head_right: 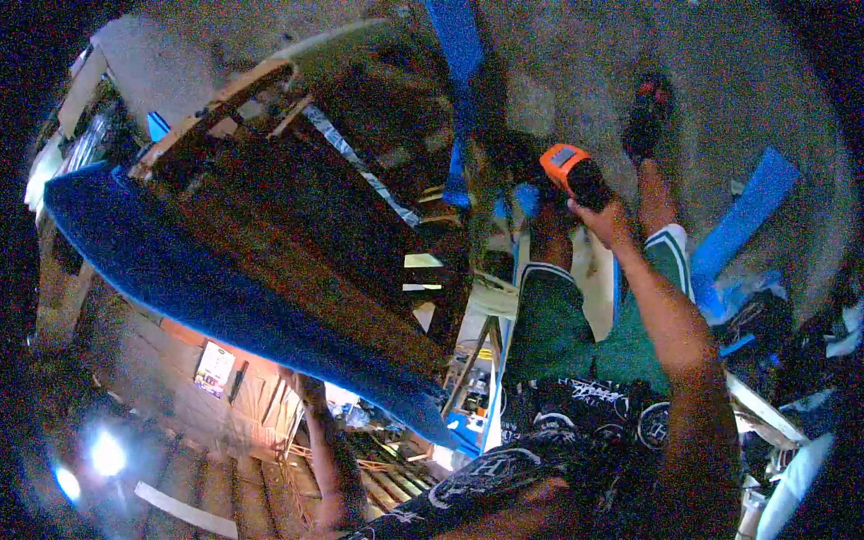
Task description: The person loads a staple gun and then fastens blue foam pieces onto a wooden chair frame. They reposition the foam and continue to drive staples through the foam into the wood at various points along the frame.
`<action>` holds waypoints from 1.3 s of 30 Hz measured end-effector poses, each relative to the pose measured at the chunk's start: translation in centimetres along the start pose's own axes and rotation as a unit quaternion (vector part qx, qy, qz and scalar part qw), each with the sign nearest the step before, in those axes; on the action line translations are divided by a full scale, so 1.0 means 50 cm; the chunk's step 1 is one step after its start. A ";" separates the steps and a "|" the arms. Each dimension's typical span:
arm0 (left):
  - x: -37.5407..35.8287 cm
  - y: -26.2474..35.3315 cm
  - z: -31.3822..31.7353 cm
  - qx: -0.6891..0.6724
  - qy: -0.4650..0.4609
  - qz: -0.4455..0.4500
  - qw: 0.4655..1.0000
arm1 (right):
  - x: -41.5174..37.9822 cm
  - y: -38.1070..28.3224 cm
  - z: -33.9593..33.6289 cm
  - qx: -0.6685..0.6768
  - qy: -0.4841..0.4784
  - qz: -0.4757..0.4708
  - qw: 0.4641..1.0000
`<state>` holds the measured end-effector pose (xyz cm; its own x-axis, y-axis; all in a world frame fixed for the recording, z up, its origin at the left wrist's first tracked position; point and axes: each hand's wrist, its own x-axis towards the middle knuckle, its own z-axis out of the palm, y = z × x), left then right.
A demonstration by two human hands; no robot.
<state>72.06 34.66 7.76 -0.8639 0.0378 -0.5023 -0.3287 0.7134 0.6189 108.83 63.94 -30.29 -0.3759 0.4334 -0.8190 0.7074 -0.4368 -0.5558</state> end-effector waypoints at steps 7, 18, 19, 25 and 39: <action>0.026 -0.101 -0.099 0.491 0.019 -0.032 0.870 | -0.016 -0.023 0.002 -0.063 -0.023 0.024 0.997; -0.008 0.035 0.181 0.394 0.097 0.075 0.911 | -0.027 -0.043 0.048 -0.030 -0.039 -0.046 0.998; -0.011 0.056 0.212 0.429 0.098 0.122 0.890 | -0.025 -0.030 0.049 -0.028 -0.040 -0.044 0.998; -0.011 0.087 0.258 0.404 0.098 0.067 0.907 | -0.020 -0.002 0.059 0.007 -0.069 -0.063 0.996; 0.020 0.045 0.216 0.295 0.058 0.168 0.939 | -0.029 -0.060 0.019 -0.044 -0.043 -0.134 0.989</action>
<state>74.58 43.86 2.10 -0.9281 0.2775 -0.2482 0.2083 0.9396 0.2717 106.67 63.90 -27.58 -0.6036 0.4541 -0.6554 0.6238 -0.2430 -0.7429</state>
